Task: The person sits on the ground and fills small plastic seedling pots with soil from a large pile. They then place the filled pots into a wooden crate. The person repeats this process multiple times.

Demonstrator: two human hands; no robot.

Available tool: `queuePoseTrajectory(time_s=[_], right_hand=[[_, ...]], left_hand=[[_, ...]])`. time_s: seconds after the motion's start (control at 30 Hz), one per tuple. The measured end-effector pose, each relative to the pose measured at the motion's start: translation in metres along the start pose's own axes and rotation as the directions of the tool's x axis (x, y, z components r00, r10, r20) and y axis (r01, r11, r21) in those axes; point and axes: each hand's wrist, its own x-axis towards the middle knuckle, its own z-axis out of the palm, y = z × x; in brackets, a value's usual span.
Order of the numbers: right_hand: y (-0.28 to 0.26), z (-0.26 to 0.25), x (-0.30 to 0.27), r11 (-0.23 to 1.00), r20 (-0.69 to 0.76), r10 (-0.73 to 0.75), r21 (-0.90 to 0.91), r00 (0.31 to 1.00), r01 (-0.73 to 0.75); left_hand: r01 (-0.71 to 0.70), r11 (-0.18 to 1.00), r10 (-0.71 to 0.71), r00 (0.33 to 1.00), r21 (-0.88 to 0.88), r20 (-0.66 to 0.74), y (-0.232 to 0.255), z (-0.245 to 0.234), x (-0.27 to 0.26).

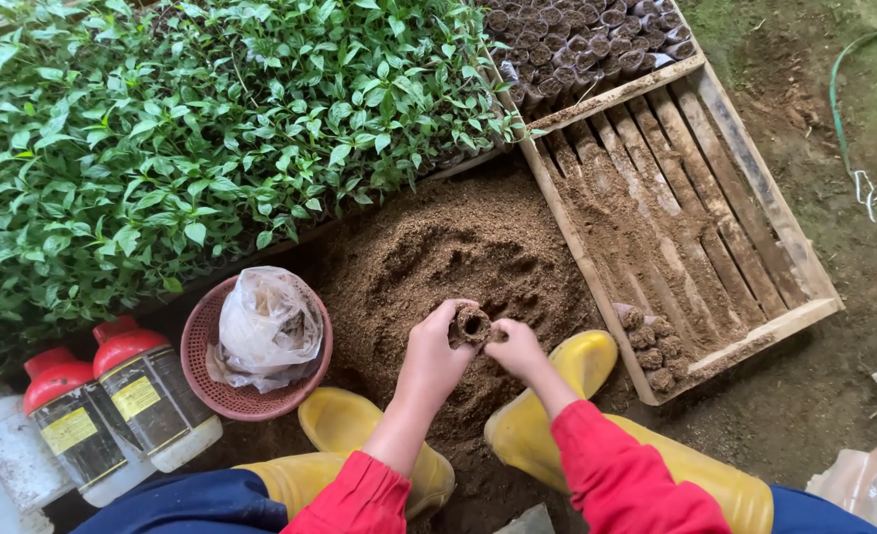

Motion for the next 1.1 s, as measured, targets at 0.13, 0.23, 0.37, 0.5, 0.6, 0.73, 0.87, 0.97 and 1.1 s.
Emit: queuePoseTrajectory(time_s=[0.13, 0.23, 0.37, 0.5, 0.6, 0.73, 0.87, 0.97, 1.1], right_hand=[[-0.092, -0.087, -0.065, 0.832, 0.055, -0.003, 0.554, 0.998, -0.028], [-0.128, -0.118, -0.087, 0.601, 0.029, -0.035, 0.799, 0.999, -0.002], [-0.174, -0.135, -0.12, 0.501, -0.011, -0.197, 0.859, 0.98, 0.11], [-0.19, -0.133, -0.139, 0.587, -0.075, -0.487, 0.71, 0.87, 0.389], [-0.223, -0.148, -0.171, 0.696, -0.077, -0.684, 0.231, 0.726, 0.68], [-0.206, -0.131, -0.162, 0.654, 0.02, -0.752, -0.102, 0.659, 0.75], [-0.189, -0.118, -0.153, 0.617, 0.205, -0.682, -0.353, 0.702, 0.703], [-0.197, -0.13, -0.154, 0.687, 0.096, -0.71, -0.125, 0.697, 0.716], [-0.179, -0.139, -0.137, 0.667, 0.038, -0.739, -0.101, 0.673, 0.738]], left_hand=[[0.004, 1.0, -0.004, 1.0, 0.021, 0.012, -0.015, 0.007, 0.003], [0.062, 0.996, -0.064, 0.998, 0.058, 0.025, -0.021, 0.01, 0.004], [0.053, 0.996, -0.056, 0.998, 0.077, 0.037, -0.019, 0.008, 0.003], [0.079, 0.992, -0.084, 0.996, 0.102, 0.042, -0.02, 0.006, 0.004], [0.099, 0.987, -0.104, 0.994, 0.124, 0.034, -0.016, 0.009, 0.004], [0.067, 0.991, -0.071, 0.997, 0.116, 0.029, -0.016, 0.008, 0.004], [0.1, 0.995, -0.101, 0.995, 0.026, 0.027, -0.003, 0.005, 0.001], [0.126, 0.992, -0.126, 0.991, 0.004, 0.032, 0.009, 0.0, -0.001], [0.093, 0.996, -0.094, 0.993, 0.016, 0.074, 0.007, 0.001, 0.0]])
